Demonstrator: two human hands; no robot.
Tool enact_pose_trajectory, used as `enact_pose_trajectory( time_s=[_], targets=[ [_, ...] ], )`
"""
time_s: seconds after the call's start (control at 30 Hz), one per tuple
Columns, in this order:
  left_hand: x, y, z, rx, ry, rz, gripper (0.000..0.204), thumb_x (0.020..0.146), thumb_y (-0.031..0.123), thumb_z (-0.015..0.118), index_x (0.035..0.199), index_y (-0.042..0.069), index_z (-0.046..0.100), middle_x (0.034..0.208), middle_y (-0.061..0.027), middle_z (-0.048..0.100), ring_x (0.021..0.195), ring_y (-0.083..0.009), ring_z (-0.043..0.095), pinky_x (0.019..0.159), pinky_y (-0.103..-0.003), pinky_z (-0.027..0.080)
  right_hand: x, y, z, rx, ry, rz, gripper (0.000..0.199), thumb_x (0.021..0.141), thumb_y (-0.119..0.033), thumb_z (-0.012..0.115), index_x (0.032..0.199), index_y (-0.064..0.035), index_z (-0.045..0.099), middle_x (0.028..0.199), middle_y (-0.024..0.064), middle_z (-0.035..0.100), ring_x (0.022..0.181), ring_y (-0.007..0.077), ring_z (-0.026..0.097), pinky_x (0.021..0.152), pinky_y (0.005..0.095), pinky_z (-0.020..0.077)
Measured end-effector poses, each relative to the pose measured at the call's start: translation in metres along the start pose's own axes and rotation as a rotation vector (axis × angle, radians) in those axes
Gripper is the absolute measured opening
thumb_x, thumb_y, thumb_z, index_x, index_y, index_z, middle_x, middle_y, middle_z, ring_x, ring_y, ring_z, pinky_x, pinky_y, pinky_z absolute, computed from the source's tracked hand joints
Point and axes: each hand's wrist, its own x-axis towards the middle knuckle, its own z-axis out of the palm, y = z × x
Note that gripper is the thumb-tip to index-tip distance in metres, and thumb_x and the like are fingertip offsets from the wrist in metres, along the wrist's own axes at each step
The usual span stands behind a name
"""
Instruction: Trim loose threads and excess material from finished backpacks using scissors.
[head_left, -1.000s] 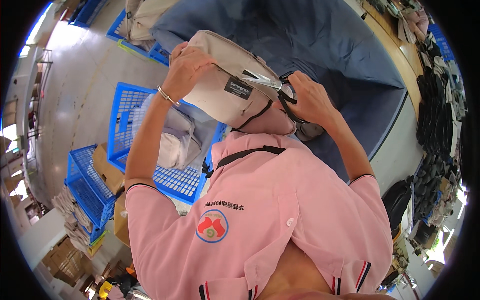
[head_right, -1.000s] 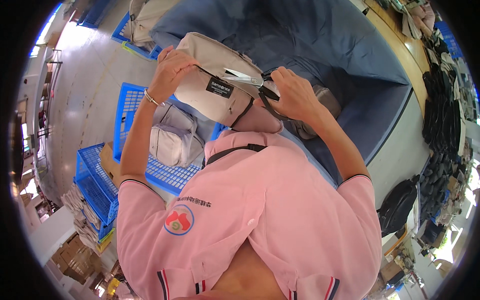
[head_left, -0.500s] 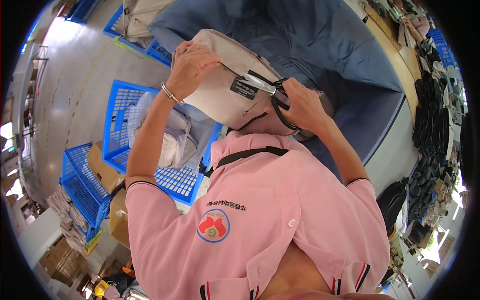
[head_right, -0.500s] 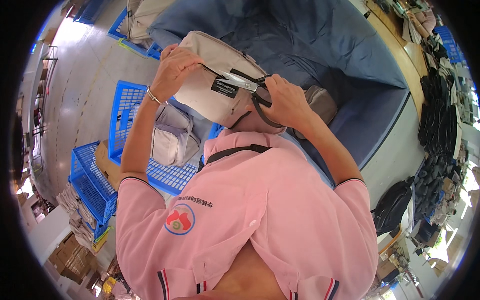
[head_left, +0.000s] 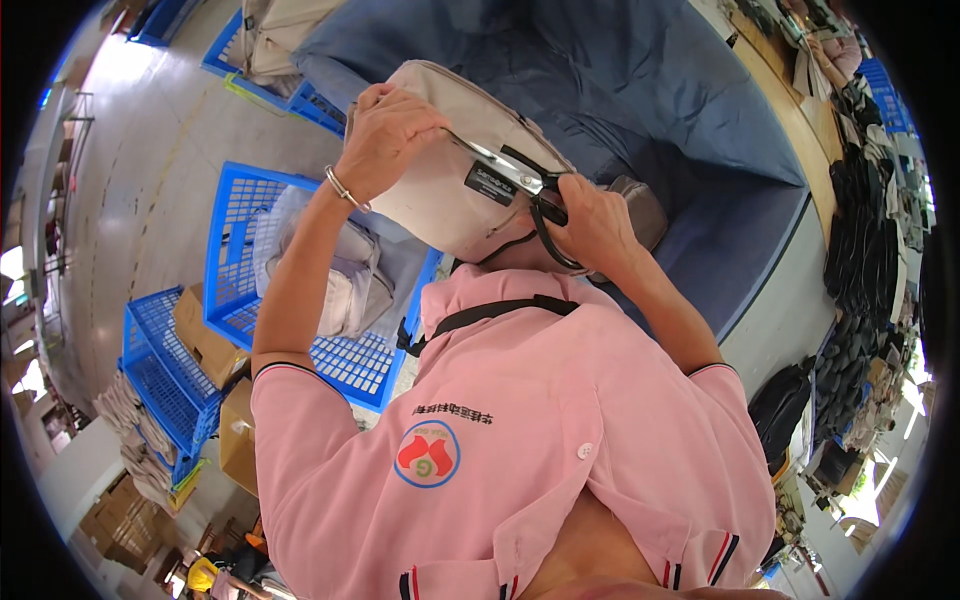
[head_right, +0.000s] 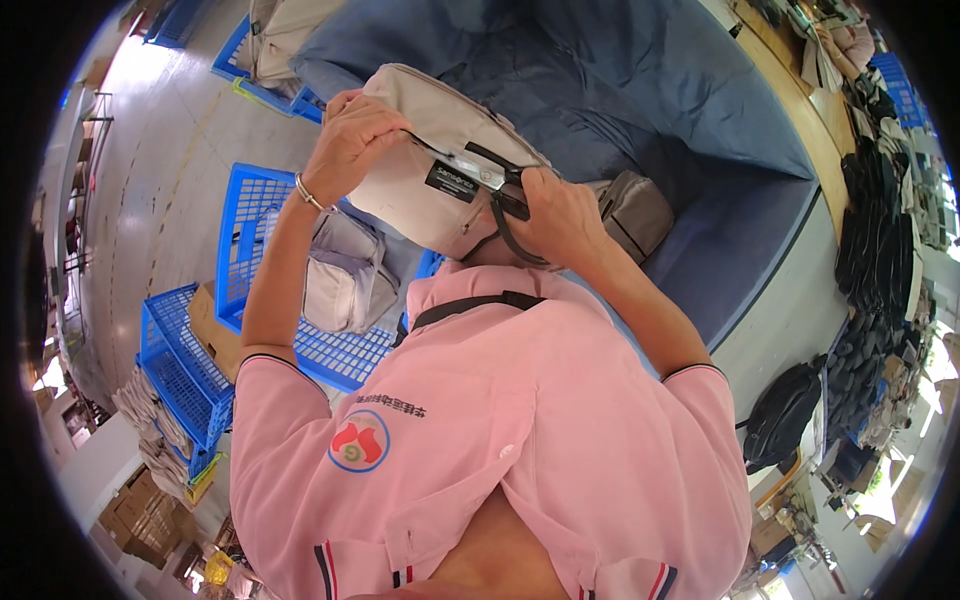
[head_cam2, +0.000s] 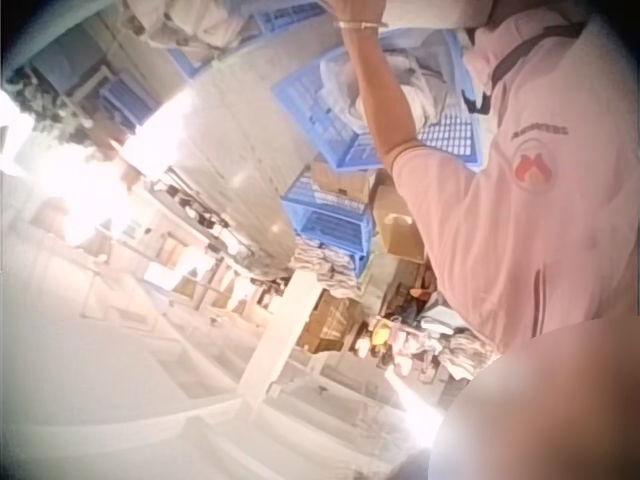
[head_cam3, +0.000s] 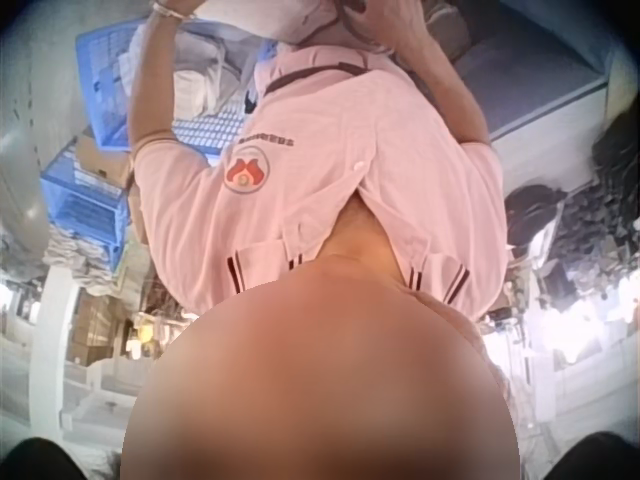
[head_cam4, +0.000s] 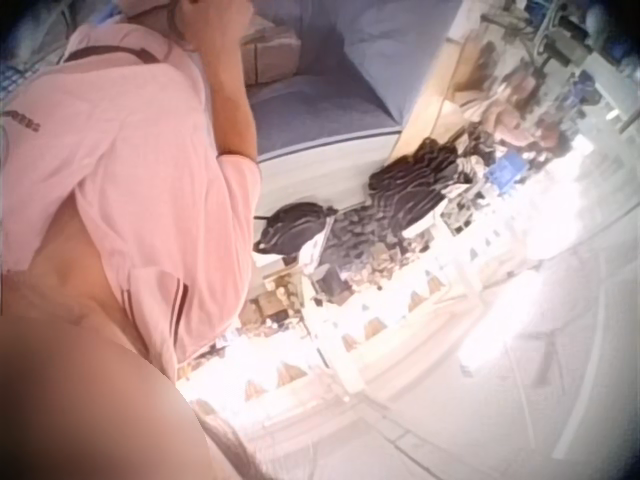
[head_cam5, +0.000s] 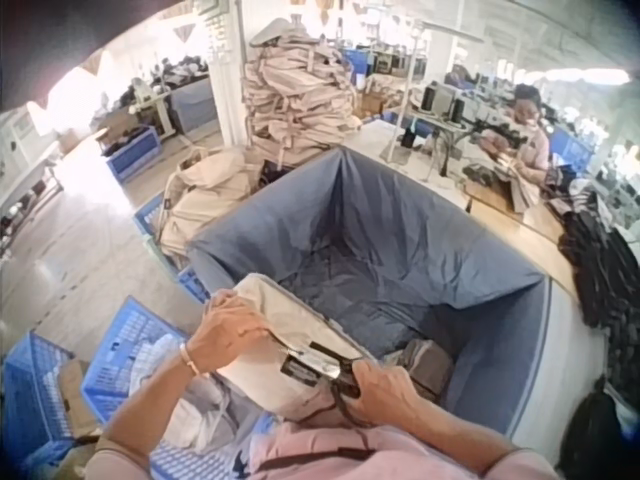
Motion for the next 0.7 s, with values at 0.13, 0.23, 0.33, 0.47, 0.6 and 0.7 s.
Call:
enact_pose_trajectory(
  time_s=[0.13, 0.23, 0.33, 0.47, 0.6, 0.7],
  targets=[
    [0.004, -0.006, 0.005, -0.028, -0.014, 0.003, 0.008, 0.088, 0.011, 0.065, 0.095, 0.011, 0.069, 0.09, -0.0025, 0.067, 0.097, -0.0201, 0.06, 0.105, -0.038, 0.031, -0.002, 0.002, 0.004, -0.031, 0.003, 0.034, 0.036, 0.082, -0.036, 0.071, 0.085, -0.0039, 0.055, 0.078, 0.0153, 0.065, 0.067, 0.0371, 0.066, 0.055, 0.0467, 0.0515],
    [0.003, -0.009, 0.007, -0.013, -0.039, -0.009, 0.009, 0.088, 0.011, 0.066, 0.095, 0.01, 0.07, 0.09, -0.0029, 0.067, 0.096, -0.0207, 0.06, 0.103, -0.037, 0.031, -0.005, 0.001, 0.006, -0.036, 0.01, 0.064, 0.034, 0.082, -0.034, 0.071, 0.085, -0.0042, 0.055, 0.079, 0.015, 0.065, 0.067, 0.037, 0.066, 0.056, 0.047, 0.0517],
    [0.007, -0.011, 0.006, -0.035, -0.052, 0.03, 0.009, 0.087, 0.011, 0.066, 0.095, 0.01, 0.07, 0.09, -0.0033, 0.067, 0.096, -0.021, 0.06, 0.101, -0.037, 0.033, -0.007, 0.001, 0.008, -0.018, -0.01, 0.078, 0.033, 0.083, -0.033, 0.071, 0.086, -0.0046, 0.055, 0.078, 0.0143, 0.065, 0.068, 0.0367, 0.066, 0.056, 0.0465, 0.0519],
    [0.01, -0.01, 0.005, -0.06, -0.07, 0.031, 0.009, 0.086, 0.01, 0.066, 0.094, 0.01, 0.07, 0.09, -0.0029, 0.067, 0.096, -0.0206, 0.06, 0.099, -0.037, 0.034, -0.003, 0.0, 0.004, -0.011, -0.023, 0.094, 0.034, 0.083, -0.033, 0.071, 0.087, -0.004, 0.055, 0.08, 0.015, 0.065, 0.069, 0.037, 0.066, 0.057, 0.0462, 0.0522],
    [0.012, -0.01, 0.005, -0.042, -0.068, 0.045, 0.008, 0.086, 0.01, 0.067, 0.093, 0.01, 0.071, 0.09, -0.0019, 0.068, 0.096, -0.0196, 0.06, 0.098, -0.036, 0.034, 0.005, -0.005, -0.005, -0.025, -0.036, 0.09, 0.036, 0.082, -0.034, 0.071, 0.088, -0.0022, 0.054, 0.084, 0.0166, 0.064, 0.07, 0.038, 0.066, 0.059, 0.0467, 0.0522],
    [0.012, -0.013, 0.008, -0.045, -0.062, 0.03, 0.008, 0.086, 0.012, 0.067, 0.092, 0.011, 0.071, 0.09, -0.0004, 0.068, 0.097, -0.019, 0.06, 0.098, -0.036, 0.034, 0.009, -0.007, -0.002, -0.021, -0.054, 0.094, 0.037, 0.082, -0.034, 0.071, 0.087, -0.0019, 0.054, 0.084, 0.017, 0.063, 0.07, 0.0385, 0.066, 0.059, 0.047, 0.0521]
  ],
)
